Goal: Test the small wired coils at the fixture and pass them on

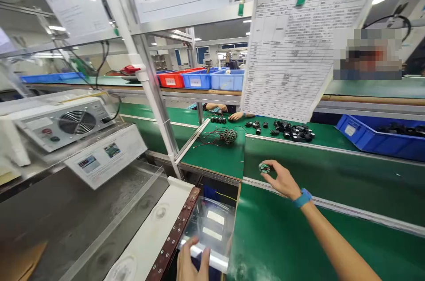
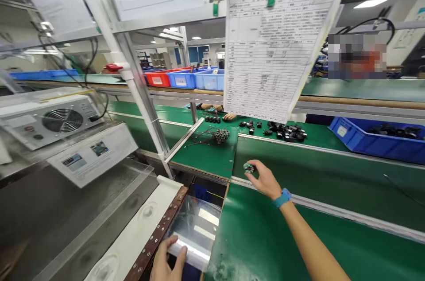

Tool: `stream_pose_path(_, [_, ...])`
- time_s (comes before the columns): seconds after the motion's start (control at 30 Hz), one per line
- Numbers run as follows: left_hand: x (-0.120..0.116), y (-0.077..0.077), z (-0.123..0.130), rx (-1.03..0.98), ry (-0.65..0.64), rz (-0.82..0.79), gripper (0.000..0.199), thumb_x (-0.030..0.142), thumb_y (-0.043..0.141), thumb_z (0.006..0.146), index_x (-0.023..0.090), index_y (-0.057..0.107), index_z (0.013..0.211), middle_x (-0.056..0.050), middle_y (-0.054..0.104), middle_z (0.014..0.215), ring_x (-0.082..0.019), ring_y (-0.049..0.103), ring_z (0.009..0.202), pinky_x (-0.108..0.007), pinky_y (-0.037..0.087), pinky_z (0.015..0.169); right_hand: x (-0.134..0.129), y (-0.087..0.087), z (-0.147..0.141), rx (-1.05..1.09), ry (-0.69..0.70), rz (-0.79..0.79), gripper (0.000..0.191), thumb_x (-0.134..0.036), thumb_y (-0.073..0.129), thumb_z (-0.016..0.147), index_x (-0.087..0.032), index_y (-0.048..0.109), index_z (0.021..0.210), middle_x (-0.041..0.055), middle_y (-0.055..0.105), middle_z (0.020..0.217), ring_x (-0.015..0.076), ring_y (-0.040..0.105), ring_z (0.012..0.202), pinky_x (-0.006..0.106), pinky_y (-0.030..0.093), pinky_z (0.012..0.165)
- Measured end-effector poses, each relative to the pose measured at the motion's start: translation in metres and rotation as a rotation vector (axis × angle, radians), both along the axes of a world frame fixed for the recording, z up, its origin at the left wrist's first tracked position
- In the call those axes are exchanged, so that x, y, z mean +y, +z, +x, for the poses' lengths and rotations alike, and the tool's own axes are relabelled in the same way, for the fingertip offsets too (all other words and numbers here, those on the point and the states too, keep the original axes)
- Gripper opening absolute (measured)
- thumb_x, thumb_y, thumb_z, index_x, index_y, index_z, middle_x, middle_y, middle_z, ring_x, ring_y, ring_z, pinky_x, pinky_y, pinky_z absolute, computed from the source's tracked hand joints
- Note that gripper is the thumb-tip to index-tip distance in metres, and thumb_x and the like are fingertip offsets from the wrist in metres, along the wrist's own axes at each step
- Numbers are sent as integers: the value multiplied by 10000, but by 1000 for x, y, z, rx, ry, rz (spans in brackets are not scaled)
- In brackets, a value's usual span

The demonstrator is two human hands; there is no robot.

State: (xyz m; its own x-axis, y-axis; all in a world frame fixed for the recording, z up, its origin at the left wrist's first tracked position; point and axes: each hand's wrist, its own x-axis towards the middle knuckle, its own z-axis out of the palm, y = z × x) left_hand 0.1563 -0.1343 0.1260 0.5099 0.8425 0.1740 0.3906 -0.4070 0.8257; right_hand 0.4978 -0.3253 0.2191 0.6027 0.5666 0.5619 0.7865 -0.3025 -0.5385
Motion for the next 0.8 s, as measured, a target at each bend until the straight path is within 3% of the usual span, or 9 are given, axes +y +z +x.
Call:
stream_pose_path(0.1, [-7, 49, 2, -117, 2, 275, 534, 376, 530, 895, 172, 445, 1381, -186, 503, 1451, -323, 446, 1367, -521, 390, 1099, 41, 32, -64, -75, 285, -39, 297, -335, 592, 883, -212, 588, 1153, 79, 689, 1072, 197, 668, 920, 315, 557, 830])
stream_pose_path(0.17, [-10, 75, -4, -108, 34, 419, 629, 311, 547, 908, 182, 322, 1481, -171, 376, 1556, -310, 299, 1463, -533, 311, 1159, 70, 41, -103, -84, 476, -52, 304, -306, 593, 887, -214, 590, 1177, 82, 690, 1085, 196, 671, 934, 304, 563, 829])
stream_pose_path(0.23, [-9, 91, -18, -49, 41, 458, 536, 269, 533, 923, 203, 399, 1437, -142, 480, 1489, -299, 355, 1433, -547, 260, 1181, 102, 39, -135, -80, 645, -41, 333, -294, 599, 890, -217, 585, 1213, 88, 685, 1122, 206, 668, 982, 307, 564, 852])
stream_pose_path(0.3, [-5, 95, -41, 17, 63, 343, 296, 259, 454, 960, 224, 579, 1226, -96, 678, 1223, -268, 573, 1218, -521, 343, 1120, 140, 27, -161, -66, 777, -20, 393, -294, 599, 898, -218, 560, 1282, 93, 668, 1186, 219, 654, 1054, 328, 553, 906])
stream_pose_path(0.4, [1, 87, -87, 26, 182, 14, 297, 324, 358, 991, 226, 630, 924, -48, 710, 858, -215, 658, 827, -378, 484, 819, 209, -6, -199, -7, 914, -25, 458, -321, 576, 918, -214, 522, 1361, 102, 644, 1250, 234, 628, 1126, 366, 525, 968])
stream_pose_path(0.47, [1, 76, -118, -54, 262, -218, 318, 417, 379, 971, 222, 603, 857, -21, 649, 696, -189, 609, 663, -314, 442, 647, 256, -36, -230, 65, 969, -90, 431, -348, 555, 922, -211, 553, 1331, 105, 653, 1230, 235, 636, 1099, 374, 521, 960])
stream_pose_path(0.57, [-5, 53, -155, -287, 331, -557, 406, 607, 444, 879, 219, 548, 815, 60, 481, 492, -135, 457, 448, -275, 361, 517, 316, -80, -282, 144, 977, -302, 363, -355, 585, 883, -198, 617, 1209, 102, 699, 1116, 233, 666, 976, 358, 527, 885])
stream_pose_path(0.7, [-18, 22, -180, -504, 359, -841, 564, 756, 558, 716, 199, 523, 802, 69, 509, 485, -112, 475, 422, -251, 344, 504, 362, -124, -345, 72, 915, -623, 301, -324, 647, 844, -183, 622, 1109, 86, 728, 999, 241, 672, 947, 303, 486, 814])
stream_pose_path(0.8, [-27, 9, -187, -575, 378, -984, 558, 725, 613, 706, 185, 532, 822, 55, 562, 526, -111, 531, 449, -234, 339, 508, 372, -140, -376, -50, 856, -759, 283, -357, 628, 872, -171, 606, 1083, 112, 724, 1021, 260, 670, 978, 291, 453, 784])
